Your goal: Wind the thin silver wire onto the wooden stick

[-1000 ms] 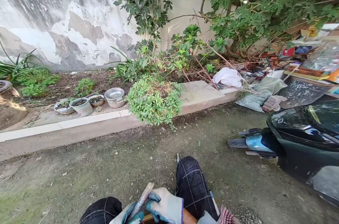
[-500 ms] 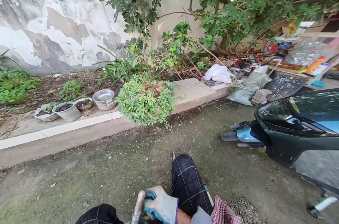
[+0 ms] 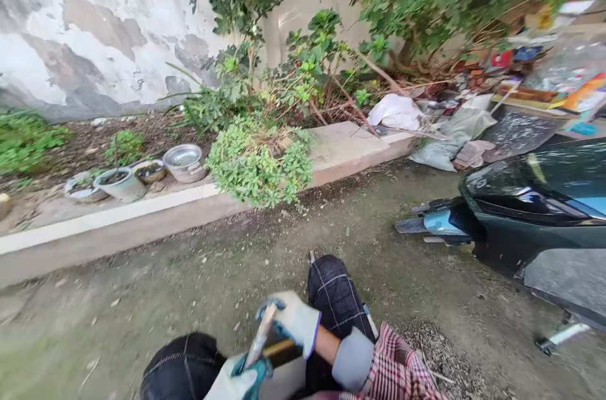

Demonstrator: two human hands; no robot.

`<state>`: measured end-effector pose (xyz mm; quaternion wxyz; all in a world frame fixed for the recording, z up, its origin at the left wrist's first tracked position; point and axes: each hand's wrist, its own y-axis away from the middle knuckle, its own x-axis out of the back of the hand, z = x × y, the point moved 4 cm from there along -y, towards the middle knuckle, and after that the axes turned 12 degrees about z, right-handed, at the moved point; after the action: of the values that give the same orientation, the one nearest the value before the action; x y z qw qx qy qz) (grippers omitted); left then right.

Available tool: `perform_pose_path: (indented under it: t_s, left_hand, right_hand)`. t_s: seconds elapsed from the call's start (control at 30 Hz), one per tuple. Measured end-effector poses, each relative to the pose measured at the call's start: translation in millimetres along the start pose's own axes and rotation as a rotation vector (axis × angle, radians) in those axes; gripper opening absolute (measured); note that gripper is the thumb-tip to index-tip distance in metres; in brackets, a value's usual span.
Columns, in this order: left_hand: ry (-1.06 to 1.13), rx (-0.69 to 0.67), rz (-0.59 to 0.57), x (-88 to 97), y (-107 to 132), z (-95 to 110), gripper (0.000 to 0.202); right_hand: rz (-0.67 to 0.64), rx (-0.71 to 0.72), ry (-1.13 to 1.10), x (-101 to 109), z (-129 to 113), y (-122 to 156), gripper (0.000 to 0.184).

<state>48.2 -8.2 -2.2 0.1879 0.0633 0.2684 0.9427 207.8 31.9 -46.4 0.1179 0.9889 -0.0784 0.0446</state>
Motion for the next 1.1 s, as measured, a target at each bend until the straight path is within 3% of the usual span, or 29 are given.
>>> perform_pose_path:
  t_s: [0.1, 0.17, 0.23, 0.3, 0.4, 0.43, 0.5, 0.57, 0.63, 0.7, 0.77, 0.9, 0.97, 1.03, 1.1]
  left_hand:
    - [0.064, 0.033, 0.139, -6.0, 2.8, 17.3, 0.053]
    - [0.096, 0.055, 0.156, -6.6, -2.0, 25.4, 0.05]
    - [0.084, 0.005, 0.229, 1.4, -9.3, 32.8, 0.043]
    - [-0.137, -0.071, 0.326, 14.3, -15.1, 37.8, 0.035]
    - [-0.742, -0.14, 0.49, 33.0, -17.3, 36.8, 0.026]
    - [-0.952, -0.131, 0.491, 35.6, -17.0, 32.3, 0.028]
    - [-1.163, -0.113, 0.352, 32.5, -15.4, 15.8, 0.032]
    - [-1.152, -0.145, 0.182, 21.5, -11.8, -4.8, 0.028]
    - [-0.944, -0.196, 0.1, 9.0, -9.1, -22.4, 0.026]
    - [-0.665, -0.16, 0.148, 4.3, -11.2, -35.0, 0.024]
    - [-0.58, -0.165, 0.21, 6.4, -17.5, -39.4, 0.021]
    - [-0.302, -0.125, 0.5, 35.6, -32.0, -34.6, 0.028]
    - [-0.358, -0.1, 0.566, 45.4, -36.5, -32.1, 0.027]
    - [-0.553, -0.072, 0.518, 43.0, -38.1, -30.6, 0.027]
    - [-0.733, -0.038, 0.404, 30.8, -35.1, -30.5, 0.025]
  right_hand:
    - [-0.062, -0.007, -0.013, 6.5, -11.9, -2.6, 0.006]
    - [-0.101, 0.032, -0.031, 8.6, -17.8, -0.1, 0.012]
    - [-0.105, 0.085, -0.022, 12.0, -24.3, 7.0, 0.018]
    - [-0.123, 0.084, 0.041, 16.4, -31.1, 17.9, 0.022]
    - [-0.212, 0.086, 0.211, 20.7, -43.2, 34.3, 0.025]
    - [-0.24, 0.109, 0.266, 21.3, -46.9, 37.3, 0.025]
    - [-0.262, 0.179, 0.368, 22.0, -51.4, 36.1, 0.023]
    - [-0.25, 0.237, 0.442, 22.4, -48.0, 25.9, 0.02]
    - [-0.234, 0.237, 0.486, 21.9, -34.9, 11.1, 0.017]
    - [-0.247, 0.168, 0.509, 19.4, -14.0, -1.2, 0.016]
    - [-0.233, 0.078, 0.556, 16.3, 8.3, -4.7, 0.015]
    - [-0.297, -0.021, 0.561, 0.3, 30.5, 22.5, 0.021]
    - [-0.365, -0.012, 0.572, -9.2, 24.2, 42.2, 0.021]
    - [-0.413, 0.026, 0.649, -13.2, 10.0, 54.8, 0.019]
    - [-0.28, 0.055, 0.757, -4.4, -6.5, 51.9, 0.024]
